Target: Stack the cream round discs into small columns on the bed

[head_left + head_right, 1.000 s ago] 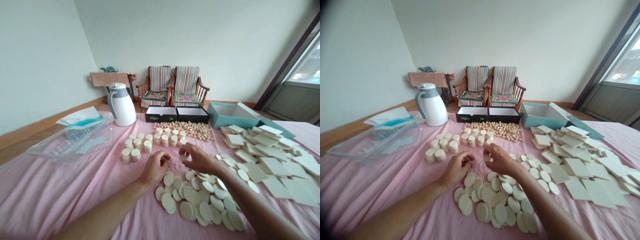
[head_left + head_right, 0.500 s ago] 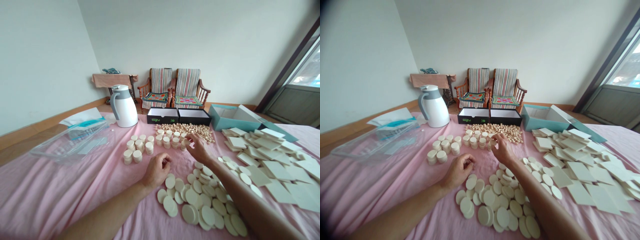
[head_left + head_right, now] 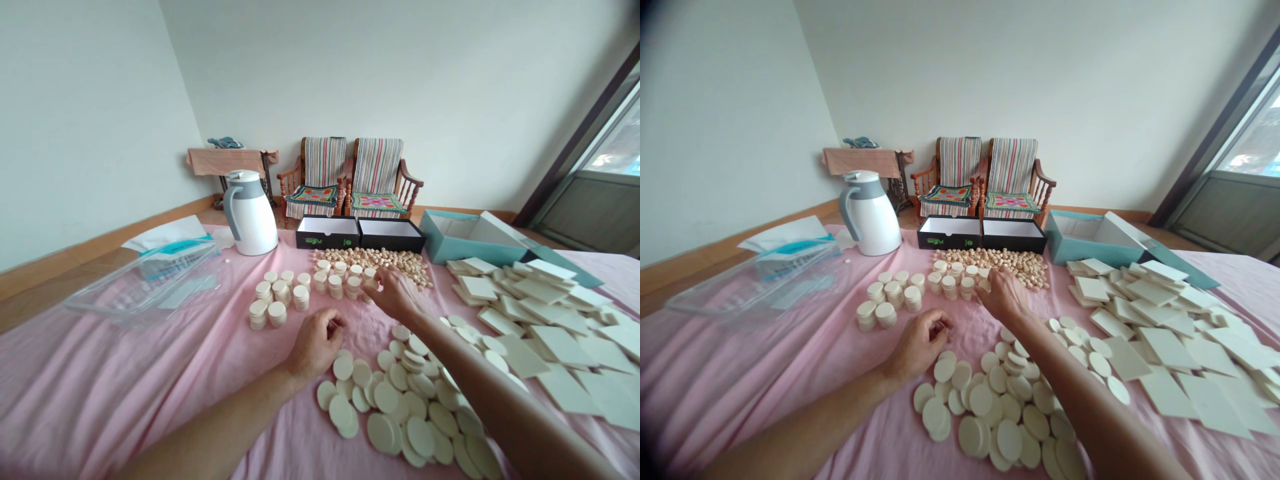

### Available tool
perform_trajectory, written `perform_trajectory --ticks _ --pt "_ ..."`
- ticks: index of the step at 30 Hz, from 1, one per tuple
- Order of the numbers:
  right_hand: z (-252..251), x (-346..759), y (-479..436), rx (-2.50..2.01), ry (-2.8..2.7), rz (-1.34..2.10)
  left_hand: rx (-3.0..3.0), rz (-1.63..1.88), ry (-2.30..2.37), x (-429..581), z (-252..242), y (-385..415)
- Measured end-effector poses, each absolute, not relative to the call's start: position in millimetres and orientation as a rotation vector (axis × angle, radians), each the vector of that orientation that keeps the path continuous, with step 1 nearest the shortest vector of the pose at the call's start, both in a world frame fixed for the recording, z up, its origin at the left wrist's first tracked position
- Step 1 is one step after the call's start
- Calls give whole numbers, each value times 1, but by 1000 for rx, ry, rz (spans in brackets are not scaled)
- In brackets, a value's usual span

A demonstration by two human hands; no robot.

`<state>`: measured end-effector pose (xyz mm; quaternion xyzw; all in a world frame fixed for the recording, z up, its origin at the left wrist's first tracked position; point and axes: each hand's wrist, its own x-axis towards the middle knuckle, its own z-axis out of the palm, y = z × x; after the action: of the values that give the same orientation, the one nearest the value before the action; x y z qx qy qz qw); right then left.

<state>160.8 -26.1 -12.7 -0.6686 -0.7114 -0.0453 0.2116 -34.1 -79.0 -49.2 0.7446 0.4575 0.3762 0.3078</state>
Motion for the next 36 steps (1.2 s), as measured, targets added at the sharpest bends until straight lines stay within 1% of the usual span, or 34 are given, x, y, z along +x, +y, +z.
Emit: perform_trajectory --ticks 5,9,11,15,17,20,24,29,32,36 --pt "-8 157 -27 -1897 -1938 -146 1961 1000 1208 -34 -50 -79" --pt "5 168 -38 -1792 -1905 -118 1955 1000 1191 -34 -48 -80" --pt "11 179 -47 -1746 -2046 -3 1961 995 1185 -34 -46 -80" --pt "9 203 -67 -1597 -2448 370 1965 976 1190 -35 -46 -79" --pt "4 210 -74 -1520 -2530 429 1966 972 1192 -35 -47 -78" --pt "-5 211 -78 -1501 -2552 412 1980 979 1202 -35 -50 -77" --pt "-13 197 -77 -1502 -2555 307 1999 979 1225 -34 -52 -76" --pt "-21 184 -73 -1635 -2334 245 2001 973 1222 -34 -52 -75" --pt "-21 188 -73 -1613 -2298 282 1988 974 1205 -35 -52 -75" --pt "-16 194 -75 -1449 -2411 417 1976 975 1200 -35 -51 -75"
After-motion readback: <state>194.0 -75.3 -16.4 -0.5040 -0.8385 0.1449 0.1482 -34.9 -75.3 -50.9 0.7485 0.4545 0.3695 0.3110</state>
